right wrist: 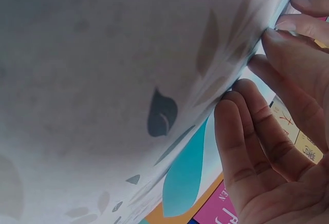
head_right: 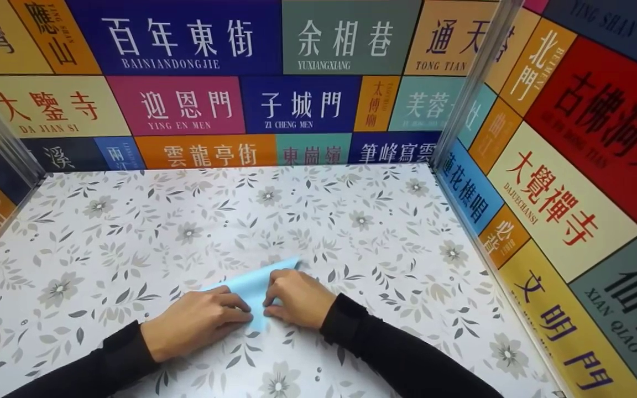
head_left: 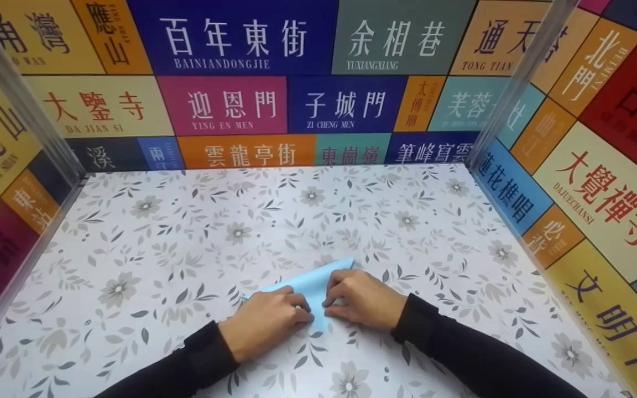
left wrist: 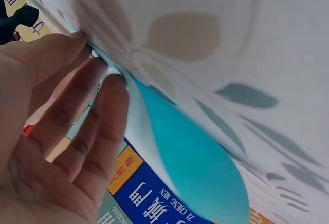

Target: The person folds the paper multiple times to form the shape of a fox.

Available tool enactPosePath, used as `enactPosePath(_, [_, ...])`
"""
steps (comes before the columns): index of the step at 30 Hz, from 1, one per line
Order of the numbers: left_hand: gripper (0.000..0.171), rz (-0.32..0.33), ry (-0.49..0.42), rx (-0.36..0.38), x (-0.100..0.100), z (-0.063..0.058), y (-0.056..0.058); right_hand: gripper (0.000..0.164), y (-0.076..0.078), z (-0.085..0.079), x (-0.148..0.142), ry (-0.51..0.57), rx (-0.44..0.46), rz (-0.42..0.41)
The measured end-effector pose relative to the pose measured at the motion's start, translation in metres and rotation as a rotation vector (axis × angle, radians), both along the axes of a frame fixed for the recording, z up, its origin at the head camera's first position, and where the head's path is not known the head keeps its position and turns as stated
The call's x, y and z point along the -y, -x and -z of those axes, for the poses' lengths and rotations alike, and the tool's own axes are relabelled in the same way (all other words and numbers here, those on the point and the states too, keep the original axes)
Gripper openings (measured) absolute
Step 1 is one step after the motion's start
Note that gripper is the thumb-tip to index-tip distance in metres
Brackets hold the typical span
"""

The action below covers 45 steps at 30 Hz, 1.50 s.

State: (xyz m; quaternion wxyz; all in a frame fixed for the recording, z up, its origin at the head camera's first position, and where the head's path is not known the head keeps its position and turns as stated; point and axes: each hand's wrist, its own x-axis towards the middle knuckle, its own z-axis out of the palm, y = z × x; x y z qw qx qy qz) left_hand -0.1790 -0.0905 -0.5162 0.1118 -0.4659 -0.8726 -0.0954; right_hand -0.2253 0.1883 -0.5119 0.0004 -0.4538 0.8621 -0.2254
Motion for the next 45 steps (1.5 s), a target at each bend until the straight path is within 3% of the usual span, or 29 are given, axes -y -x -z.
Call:
enactPosePath(13, [0.008, 0.018, -0.016, 0.035, 0.001, 0.000, 0.006, 0.010, 0.003, -0.007, 0.002, -0.017, -0.044, -0.015])
enactPosePath(25, [0.008, 0.066, -0.038, 0.034, 0.003, -0.003, 0.008, 0.006, 0.034, -0.035, 0.021, 0.093, -0.065, 0.014])
enactPosePath(35, [0.006, 0.060, -0.008, 0.062, 0.003, -0.002, 0.009, 0.013, 0.050, -0.043, 0.046, 0.019, -0.012, -0.052])
enactPosePath(45, [0.006, 0.066, 0.016, 0.083, 0.003, -0.006, 0.010, 0.011, 0.058, -0.038, 0.056, -0.032, 0.026, -0.074])
